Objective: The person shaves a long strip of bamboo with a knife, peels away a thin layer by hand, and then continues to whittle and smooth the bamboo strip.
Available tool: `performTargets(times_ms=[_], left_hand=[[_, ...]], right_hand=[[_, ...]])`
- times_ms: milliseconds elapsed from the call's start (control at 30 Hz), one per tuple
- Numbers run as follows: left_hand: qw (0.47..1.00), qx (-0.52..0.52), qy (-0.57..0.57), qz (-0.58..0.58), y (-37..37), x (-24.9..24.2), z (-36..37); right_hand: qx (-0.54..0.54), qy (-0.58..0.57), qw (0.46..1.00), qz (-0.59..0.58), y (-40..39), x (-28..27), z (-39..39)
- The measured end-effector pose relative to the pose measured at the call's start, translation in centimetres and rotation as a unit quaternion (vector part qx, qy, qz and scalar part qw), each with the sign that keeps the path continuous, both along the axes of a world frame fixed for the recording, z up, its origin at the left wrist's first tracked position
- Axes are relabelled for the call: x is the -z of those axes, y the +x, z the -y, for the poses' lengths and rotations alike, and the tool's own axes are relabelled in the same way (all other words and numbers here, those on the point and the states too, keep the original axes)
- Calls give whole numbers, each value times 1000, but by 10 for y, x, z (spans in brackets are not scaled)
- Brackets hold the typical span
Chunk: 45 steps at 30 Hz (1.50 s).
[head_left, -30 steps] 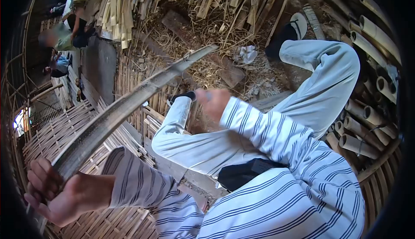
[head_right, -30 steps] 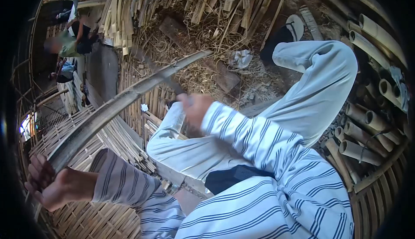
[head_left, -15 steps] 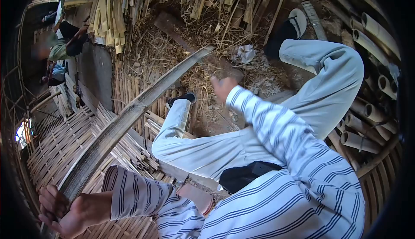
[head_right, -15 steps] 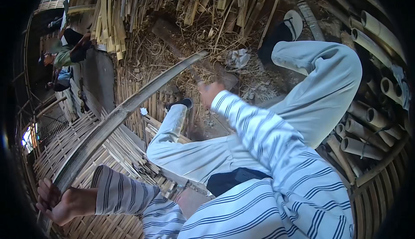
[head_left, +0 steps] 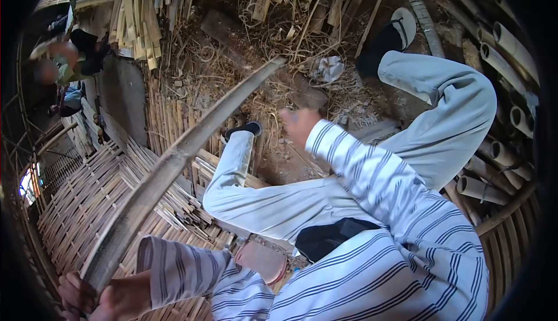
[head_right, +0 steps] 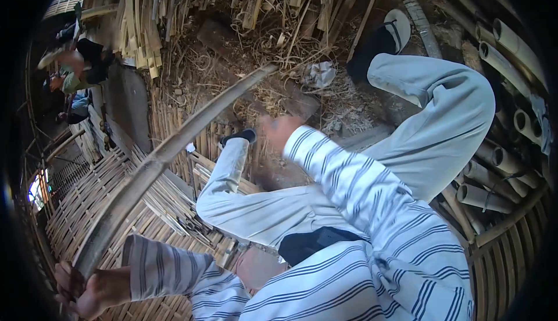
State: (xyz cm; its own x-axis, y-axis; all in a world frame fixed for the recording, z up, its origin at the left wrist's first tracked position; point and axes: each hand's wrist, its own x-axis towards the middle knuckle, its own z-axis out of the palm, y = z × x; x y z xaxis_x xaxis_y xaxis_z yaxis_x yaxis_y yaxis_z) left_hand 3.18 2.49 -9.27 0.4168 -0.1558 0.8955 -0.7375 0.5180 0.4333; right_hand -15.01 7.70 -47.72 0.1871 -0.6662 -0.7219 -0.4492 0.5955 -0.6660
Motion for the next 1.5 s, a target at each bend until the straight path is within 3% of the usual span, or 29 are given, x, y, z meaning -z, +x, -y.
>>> performTargets(times_ms=[67,167,233,300,367,433,500,533,600,667,733,800,867,933,967,1033,1067,1133,1200,1367,1500], left_hand=[[1000,14,-1,-9,-1,1,-1],[999,25,5,-19,-3,5,1],[1000,15,14,-18,-1,8,1],[999,17,23,-20,4,8,2],[999,20,34,-19,6,7,0],[998,36,37,-29,13,0,-6],[995,79,50,-43,16,-9,-11],[989,120,66,-48,19,-15,-14],[972,199,103,-72,19,-26,-15],[983,119,65,-123,2,-23,0],[979,115,109,-127,20,-26,5],[952,207,208,-89,63,-28,2],[958,126,224,-126,45,-18,15],[896,62,435,60,75,-1,2],[873,62,480,57,75,16,-2],[815,218,536,29,69,40,-5],[803,286,522,-3,67,55,-4],[782,339,515,-95,61,72,-5],[750,416,501,-112,72,87,-3],[762,422,472,-139,84,108,4],[774,412,462,-137,81,101,4]], right_hand=[[76,47,995,-48,0,112,-9],[70,36,997,17,1,61,5],[10,-82,994,65,10,16,13],[-12,-57,991,120,6,-39,19],[8,-84,992,90,11,-30,10],[50,-116,992,26,17,17,3],[92,32,993,-62,14,98,-1],[140,56,984,-99,2,116,-4],[114,66,982,-135,-2,141,-12],[134,77,977,-148,9,102,-1],[113,39,988,-93,8,88,10],[63,-23,993,-92,13,98,14],[27,-52,996,-71,2,79,17],[30,-90,994,-60,-7,52,15],[43,-66,996,-45,-13,33,14],[71,-20,997,-15,-23,1,14],[111,-87,989,-37,-22,5,10],[123,-114,985,-32,-24,8,8],[144,-129,981,-23,-27,8,8],[193,-93,976,32,-33,-40,1],[235,-119,963,57,-28,-7,3]])
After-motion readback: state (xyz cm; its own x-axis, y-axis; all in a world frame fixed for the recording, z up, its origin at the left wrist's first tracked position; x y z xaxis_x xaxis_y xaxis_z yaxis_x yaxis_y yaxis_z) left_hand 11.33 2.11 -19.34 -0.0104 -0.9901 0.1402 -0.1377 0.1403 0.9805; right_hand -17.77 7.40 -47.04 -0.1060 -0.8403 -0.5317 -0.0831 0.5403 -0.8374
